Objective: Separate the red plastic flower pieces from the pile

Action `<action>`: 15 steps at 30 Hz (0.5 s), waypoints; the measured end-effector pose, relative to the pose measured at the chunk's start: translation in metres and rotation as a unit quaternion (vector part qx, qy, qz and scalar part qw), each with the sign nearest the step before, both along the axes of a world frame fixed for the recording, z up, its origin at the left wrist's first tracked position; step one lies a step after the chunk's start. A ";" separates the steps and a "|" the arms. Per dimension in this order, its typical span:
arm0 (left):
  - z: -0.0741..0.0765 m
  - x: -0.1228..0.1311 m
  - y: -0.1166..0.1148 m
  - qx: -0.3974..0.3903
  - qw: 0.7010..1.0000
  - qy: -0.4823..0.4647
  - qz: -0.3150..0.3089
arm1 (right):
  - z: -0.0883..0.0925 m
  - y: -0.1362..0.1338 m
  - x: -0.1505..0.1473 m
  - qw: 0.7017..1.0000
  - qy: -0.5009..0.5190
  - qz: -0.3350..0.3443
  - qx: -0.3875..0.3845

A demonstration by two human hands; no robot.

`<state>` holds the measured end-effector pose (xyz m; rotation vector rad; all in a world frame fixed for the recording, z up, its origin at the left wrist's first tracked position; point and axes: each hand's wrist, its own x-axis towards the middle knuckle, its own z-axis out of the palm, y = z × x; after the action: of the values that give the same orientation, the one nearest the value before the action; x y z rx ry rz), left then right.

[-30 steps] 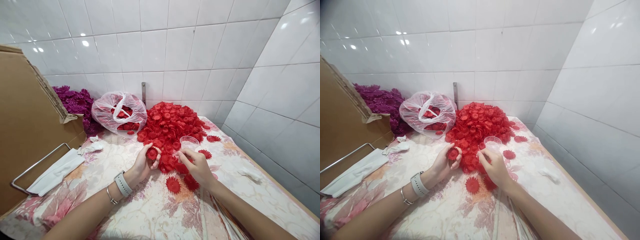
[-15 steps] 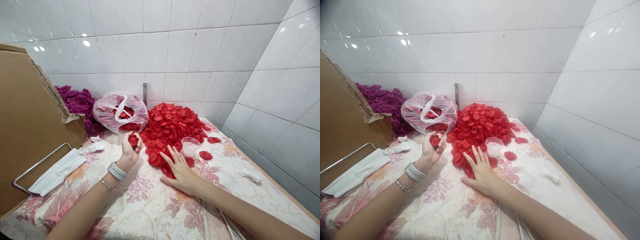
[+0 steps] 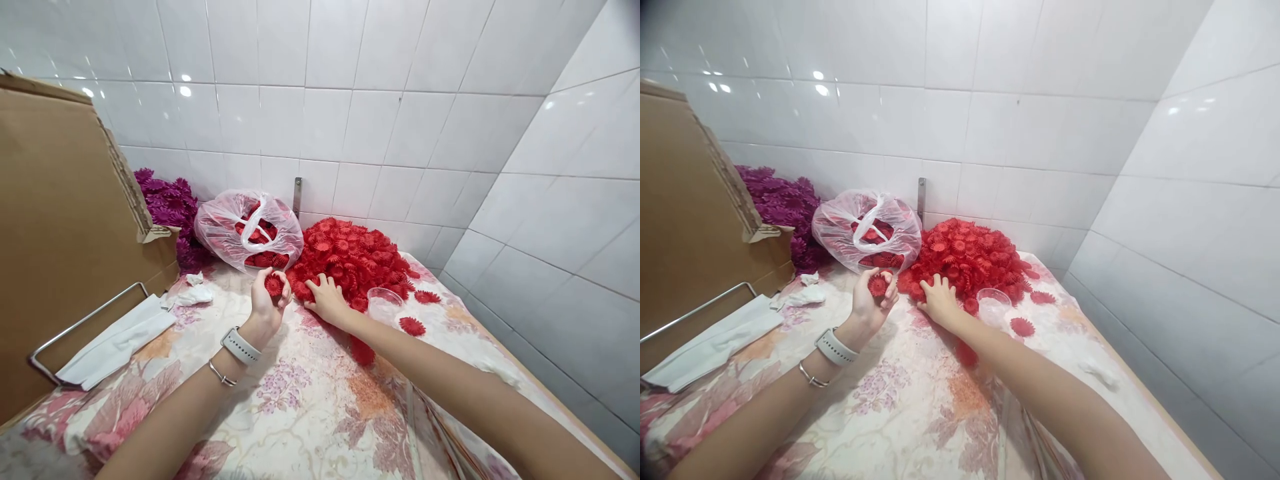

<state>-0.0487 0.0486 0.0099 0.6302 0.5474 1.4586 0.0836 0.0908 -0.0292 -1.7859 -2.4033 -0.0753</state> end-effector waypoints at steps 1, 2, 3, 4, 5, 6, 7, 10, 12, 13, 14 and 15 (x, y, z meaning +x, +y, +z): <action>0.000 0.000 0.000 -0.002 1.000 -0.002 0.002 | 0.001 0.006 0.000 1.000 -0.012 -0.005 0.010; 0.000 0.000 0.000 -0.003 1.000 -0.003 0.005 | 0.001 0.012 0.001 0.999 -0.023 -0.010 0.020; 0.000 0.000 0.000 -0.005 1.000 -0.004 0.008 | 0.002 0.017 0.001 0.999 -0.033 -0.016 0.027; 0.000 -0.001 0.000 -0.006 1.000 -0.005 0.011 | 0.003 0.023 0.002 0.998 -0.043 -0.022 0.033; 0.000 -0.001 0.001 -0.007 1.000 -0.006 0.013 | 0.004 0.029 0.003 0.998 -0.051 -0.028 0.037; 0.000 -0.001 0.002 -0.009 1.000 -0.006 0.015 | 0.004 0.034 0.003 0.997 -0.059 -0.032 0.039; -0.001 -0.001 0.003 -0.011 1.000 -0.006 0.016 | 0.005 0.039 0.004 0.996 -0.065 -0.035 0.041; -0.003 -0.001 0.006 -0.017 1.000 -0.002 0.018 | 0.010 0.055 0.007 0.995 -0.082 -0.038 0.036; -0.006 -0.001 0.007 -0.021 1.000 0.003 0.022 | 0.014 0.066 0.009 0.995 -0.091 -0.040 0.021; -0.006 0.000 0.007 -0.023 0.999 0.007 0.024 | 0.016 0.071 0.010 0.995 -0.095 -0.041 0.010; -0.007 0.000 0.007 -0.024 0.999 0.011 0.026 | 0.019 0.076 0.011 0.994 -0.099 -0.042 0.000; -0.008 0.001 0.007 -0.025 0.999 0.016 0.028 | 0.021 0.080 0.012 0.994 -0.103 -0.042 -0.010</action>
<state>-0.0480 0.0560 0.0020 0.6029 0.6289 1.4850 0.0959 0.1711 -0.0079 -1.9767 -2.4706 -0.2567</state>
